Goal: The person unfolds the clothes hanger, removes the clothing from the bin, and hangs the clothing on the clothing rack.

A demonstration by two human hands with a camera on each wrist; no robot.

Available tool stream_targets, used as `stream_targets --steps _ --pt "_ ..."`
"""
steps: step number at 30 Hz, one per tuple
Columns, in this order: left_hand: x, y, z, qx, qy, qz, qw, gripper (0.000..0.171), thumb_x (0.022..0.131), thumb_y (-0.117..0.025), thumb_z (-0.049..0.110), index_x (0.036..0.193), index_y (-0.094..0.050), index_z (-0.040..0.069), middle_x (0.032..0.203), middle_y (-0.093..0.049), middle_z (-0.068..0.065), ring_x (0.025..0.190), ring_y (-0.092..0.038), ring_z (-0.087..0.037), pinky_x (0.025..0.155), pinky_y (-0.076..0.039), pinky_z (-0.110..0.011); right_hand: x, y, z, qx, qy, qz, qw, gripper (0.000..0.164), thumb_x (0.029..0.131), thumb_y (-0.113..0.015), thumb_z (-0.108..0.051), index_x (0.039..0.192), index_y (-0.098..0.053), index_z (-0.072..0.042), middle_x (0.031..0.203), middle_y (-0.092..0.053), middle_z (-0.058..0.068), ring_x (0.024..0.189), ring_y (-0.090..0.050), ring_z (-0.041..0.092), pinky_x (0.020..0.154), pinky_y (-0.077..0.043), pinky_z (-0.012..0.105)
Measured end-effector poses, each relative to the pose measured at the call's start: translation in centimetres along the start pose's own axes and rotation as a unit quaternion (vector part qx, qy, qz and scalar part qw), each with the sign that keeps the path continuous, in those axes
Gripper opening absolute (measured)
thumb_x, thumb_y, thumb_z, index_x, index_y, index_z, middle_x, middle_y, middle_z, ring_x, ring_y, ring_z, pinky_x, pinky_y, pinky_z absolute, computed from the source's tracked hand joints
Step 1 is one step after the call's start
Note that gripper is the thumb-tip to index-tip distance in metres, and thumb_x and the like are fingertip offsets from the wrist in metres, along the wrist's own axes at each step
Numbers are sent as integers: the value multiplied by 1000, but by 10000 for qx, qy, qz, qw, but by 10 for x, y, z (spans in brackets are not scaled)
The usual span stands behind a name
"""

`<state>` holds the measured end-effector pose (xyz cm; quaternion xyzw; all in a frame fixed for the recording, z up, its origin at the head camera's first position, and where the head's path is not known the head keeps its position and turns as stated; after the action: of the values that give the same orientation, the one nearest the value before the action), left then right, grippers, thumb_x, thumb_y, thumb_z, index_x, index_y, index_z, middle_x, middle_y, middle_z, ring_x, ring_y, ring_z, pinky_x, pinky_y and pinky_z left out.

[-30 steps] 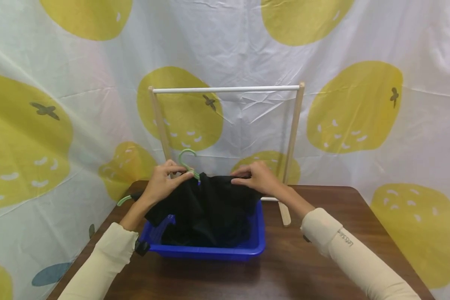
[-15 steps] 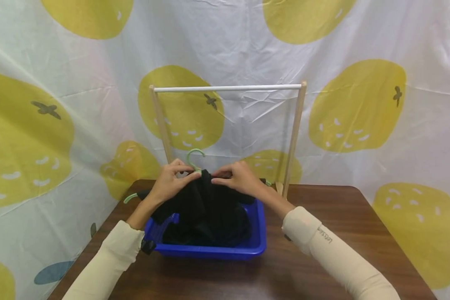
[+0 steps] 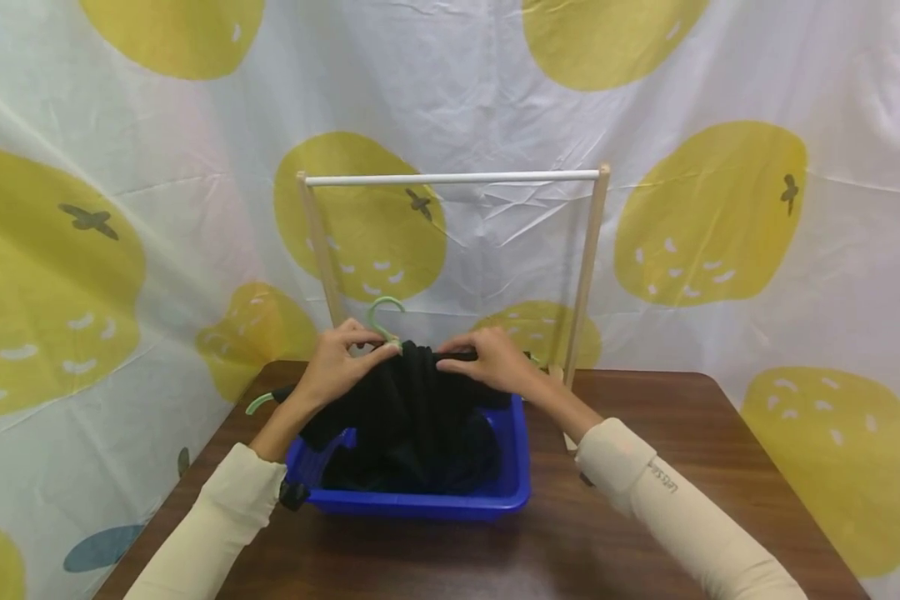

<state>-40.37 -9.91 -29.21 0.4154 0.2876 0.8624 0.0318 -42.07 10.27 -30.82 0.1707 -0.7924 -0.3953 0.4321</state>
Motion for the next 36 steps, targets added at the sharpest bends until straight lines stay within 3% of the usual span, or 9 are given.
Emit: stream_targets --steps 9,12,15,19,24,31,36 --pt "4 -9 4 284 171 -363 9988 19 89 -85 23 95 -83 5 86 -66 -6 84 -59 -26 78 -48 -41 -2 -5 4 316 -440 215 9983 17 90 -83 -17 105 -82 -9 98 -80 2 92 -75 16 80 -59 36" --pt "4 -9 3 600 301 -609 9959 24 91 -82 32 101 -82 9 92 -67 -5 91 -61 -29 81 -49 -42 -4 -3 4 379 -458 249 9979 17 91 -82 -18 106 -82 -9 100 -80 2 94 -75 17 81 -59 36" --pt "2 -3 1 1118 426 -765 9899 36 92 -79 45 112 -81 16 96 -70 0 95 -60 -27 81 -50 -42 -5 -1 4 386 -475 270 9978 17 91 -82 -18 106 -82 -9 100 -80 2 95 -75 17 82 -59 36" --pt "-6 16 -2 1549 520 -743 9838 45 88 -80 54 119 -80 22 96 -71 7 90 -54 -19 80 -46 -40 -6 5 6 394 -510 292 9975 17 92 -82 -17 106 -82 -9 101 -80 2 94 -75 16 81 -59 36" --pt "-20 36 -5 1678 452 -919 9805 38 90 -80 48 117 -80 22 96 -70 8 83 -47 -17 80 -35 -39 -6 15 11 410 -577 399 9967 15 91 -82 -16 105 -82 -10 98 -80 1 90 -75 15 78 -59 37" --pt "-36 44 -11 1841 272 -1231 9748 32 94 -79 35 118 -80 15 99 -71 -1 88 -52 -19 82 -37 -40 -7 20 14 215 -667 445 9965 15 91 -83 -21 104 -82 -13 99 -79 -1 92 -74 15 81 -58 38" --pt "-37 43 -14 1424 294 -1218 9818 22 94 -79 26 110 -81 10 93 -65 -5 82 -50 -19 78 -41 -38 -9 22 15 181 -685 502 9962 15 91 -83 -22 103 -82 -15 99 -79 -2 92 -74 15 81 -58 37"
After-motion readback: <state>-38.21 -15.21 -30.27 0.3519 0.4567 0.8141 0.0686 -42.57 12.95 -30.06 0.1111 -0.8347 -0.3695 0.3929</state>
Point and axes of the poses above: each hand's wrist, its own x-axis towards the middle knuckle, its own y-axis out of the back of the hand, z = x × y, the point moved 9 cm from there along x, towards the middle knuckle
